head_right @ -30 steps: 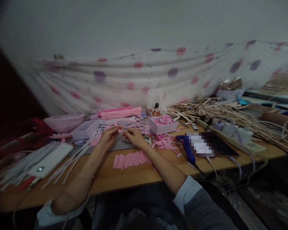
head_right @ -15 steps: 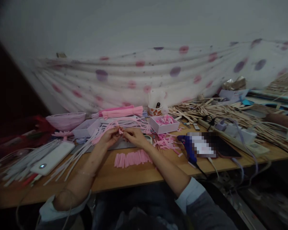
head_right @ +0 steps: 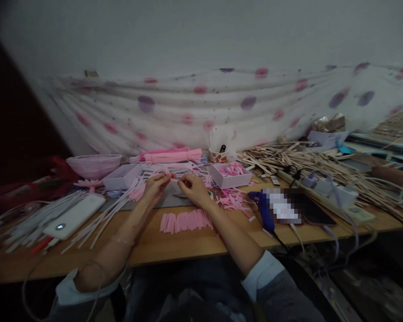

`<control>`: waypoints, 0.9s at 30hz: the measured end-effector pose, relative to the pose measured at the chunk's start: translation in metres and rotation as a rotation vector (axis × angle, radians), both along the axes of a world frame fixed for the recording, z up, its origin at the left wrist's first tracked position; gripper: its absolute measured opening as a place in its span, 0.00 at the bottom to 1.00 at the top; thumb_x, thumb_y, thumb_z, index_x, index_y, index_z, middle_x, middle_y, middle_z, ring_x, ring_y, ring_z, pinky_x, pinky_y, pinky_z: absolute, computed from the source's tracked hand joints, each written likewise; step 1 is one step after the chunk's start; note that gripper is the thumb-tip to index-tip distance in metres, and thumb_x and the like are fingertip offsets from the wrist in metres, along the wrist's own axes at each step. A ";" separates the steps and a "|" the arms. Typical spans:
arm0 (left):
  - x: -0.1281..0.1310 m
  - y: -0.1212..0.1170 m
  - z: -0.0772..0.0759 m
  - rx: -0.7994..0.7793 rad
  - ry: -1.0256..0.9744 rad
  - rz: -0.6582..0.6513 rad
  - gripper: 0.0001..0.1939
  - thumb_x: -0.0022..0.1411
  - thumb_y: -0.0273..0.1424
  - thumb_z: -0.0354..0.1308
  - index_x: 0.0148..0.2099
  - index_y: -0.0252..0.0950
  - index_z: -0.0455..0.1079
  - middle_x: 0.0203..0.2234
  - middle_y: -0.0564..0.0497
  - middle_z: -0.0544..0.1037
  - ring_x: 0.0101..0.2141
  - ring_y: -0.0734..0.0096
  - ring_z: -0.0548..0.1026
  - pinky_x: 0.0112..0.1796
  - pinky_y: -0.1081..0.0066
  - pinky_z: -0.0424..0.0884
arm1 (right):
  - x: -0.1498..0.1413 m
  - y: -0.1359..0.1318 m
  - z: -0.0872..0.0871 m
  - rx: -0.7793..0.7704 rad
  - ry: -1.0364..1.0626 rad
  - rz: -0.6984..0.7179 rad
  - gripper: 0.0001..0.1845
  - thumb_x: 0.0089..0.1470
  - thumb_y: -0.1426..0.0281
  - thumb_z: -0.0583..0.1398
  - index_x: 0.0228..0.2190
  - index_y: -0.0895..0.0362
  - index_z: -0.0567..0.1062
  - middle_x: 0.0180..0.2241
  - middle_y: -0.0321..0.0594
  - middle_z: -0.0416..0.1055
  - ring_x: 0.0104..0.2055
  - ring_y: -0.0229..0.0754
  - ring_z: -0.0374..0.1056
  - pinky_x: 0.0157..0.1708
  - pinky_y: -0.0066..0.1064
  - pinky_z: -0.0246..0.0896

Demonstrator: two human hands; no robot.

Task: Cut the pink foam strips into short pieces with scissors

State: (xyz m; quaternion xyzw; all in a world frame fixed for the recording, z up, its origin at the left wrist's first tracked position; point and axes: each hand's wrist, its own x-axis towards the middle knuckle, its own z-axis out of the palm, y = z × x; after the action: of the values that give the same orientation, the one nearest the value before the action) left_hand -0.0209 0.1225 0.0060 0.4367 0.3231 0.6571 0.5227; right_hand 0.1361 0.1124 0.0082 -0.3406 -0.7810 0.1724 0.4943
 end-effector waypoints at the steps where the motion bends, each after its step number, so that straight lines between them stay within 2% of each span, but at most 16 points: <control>1: 0.001 0.000 -0.001 0.001 0.007 0.007 0.09 0.38 0.30 0.70 0.26 0.33 0.77 0.25 0.49 0.79 0.35 0.68 0.76 0.41 0.72 0.67 | 0.000 0.000 -0.001 0.009 -0.010 -0.007 0.08 0.51 0.70 0.55 0.24 0.58 0.71 0.21 0.35 0.65 0.24 0.35 0.58 0.26 0.26 0.49; 6: 0.003 0.000 -0.002 -0.020 -0.020 0.009 0.07 0.40 0.27 0.68 0.27 0.32 0.77 0.25 0.48 0.79 0.34 0.70 0.76 0.40 0.73 0.67 | -0.002 0.001 -0.003 0.071 -0.055 -0.043 0.07 0.51 0.72 0.53 0.24 0.58 0.70 0.21 0.35 0.64 0.24 0.36 0.58 0.27 0.27 0.49; 9: 0.000 0.001 -0.002 -0.071 -0.073 -0.015 0.05 0.42 0.25 0.67 0.26 0.32 0.76 0.26 0.48 0.80 0.32 0.72 0.76 0.38 0.75 0.68 | -0.002 0.000 -0.002 0.073 -0.037 0.023 0.08 0.52 0.71 0.54 0.25 0.58 0.70 0.23 0.36 0.66 0.26 0.36 0.59 0.29 0.27 0.51; 11: -0.003 0.003 -0.002 -0.099 -0.104 -0.028 0.05 0.42 0.25 0.67 0.26 0.31 0.76 0.26 0.48 0.80 0.31 0.73 0.76 0.36 0.75 0.68 | -0.001 0.001 -0.001 -0.004 -0.017 0.108 0.10 0.53 0.69 0.54 0.25 0.59 0.71 0.23 0.37 0.67 0.26 0.36 0.60 0.28 0.27 0.52; 14: -0.007 0.005 -0.002 -0.098 -0.088 -0.049 0.07 0.41 0.27 0.68 0.27 0.31 0.76 0.26 0.48 0.80 0.30 0.73 0.75 0.34 0.75 0.68 | 0.003 0.007 -0.001 -0.209 0.037 0.193 0.16 0.54 0.63 0.53 0.24 0.60 0.73 0.22 0.37 0.67 0.24 0.34 0.59 0.25 0.26 0.51; 18: -0.005 0.001 -0.004 -0.112 0.041 -0.193 0.12 0.39 0.30 0.69 0.29 0.30 0.77 0.26 0.46 0.80 0.29 0.71 0.75 0.34 0.74 0.67 | 0.007 0.016 -0.004 -0.440 0.082 0.294 0.19 0.48 0.56 0.59 0.24 0.61 0.74 0.17 0.31 0.59 0.19 0.31 0.51 0.20 0.25 0.44; 23: 0.001 -0.005 -0.002 -0.144 0.102 -0.325 0.13 0.39 0.30 0.69 0.31 0.29 0.77 0.26 0.44 0.80 0.32 0.66 0.76 0.34 0.72 0.67 | 0.009 0.020 -0.010 -0.585 0.082 0.457 0.20 0.43 0.54 0.63 0.22 0.60 0.72 0.16 0.29 0.57 0.17 0.28 0.49 0.17 0.24 0.41; 27: -0.002 -0.003 -0.001 -0.153 0.054 -0.344 0.10 0.43 0.29 0.66 0.31 0.31 0.77 0.33 0.43 0.80 0.36 0.65 0.75 0.38 0.69 0.68 | 0.011 0.026 -0.013 -0.687 0.138 0.480 0.19 0.41 0.56 0.65 0.24 0.59 0.70 0.16 0.29 0.62 0.16 0.28 0.53 0.17 0.23 0.45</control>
State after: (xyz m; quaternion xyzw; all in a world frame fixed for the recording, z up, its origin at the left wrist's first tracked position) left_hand -0.0228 0.1191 0.0048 0.4619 0.3064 0.5196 0.6502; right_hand 0.1466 0.1379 -0.0049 -0.2816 -0.7005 0.5553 0.3488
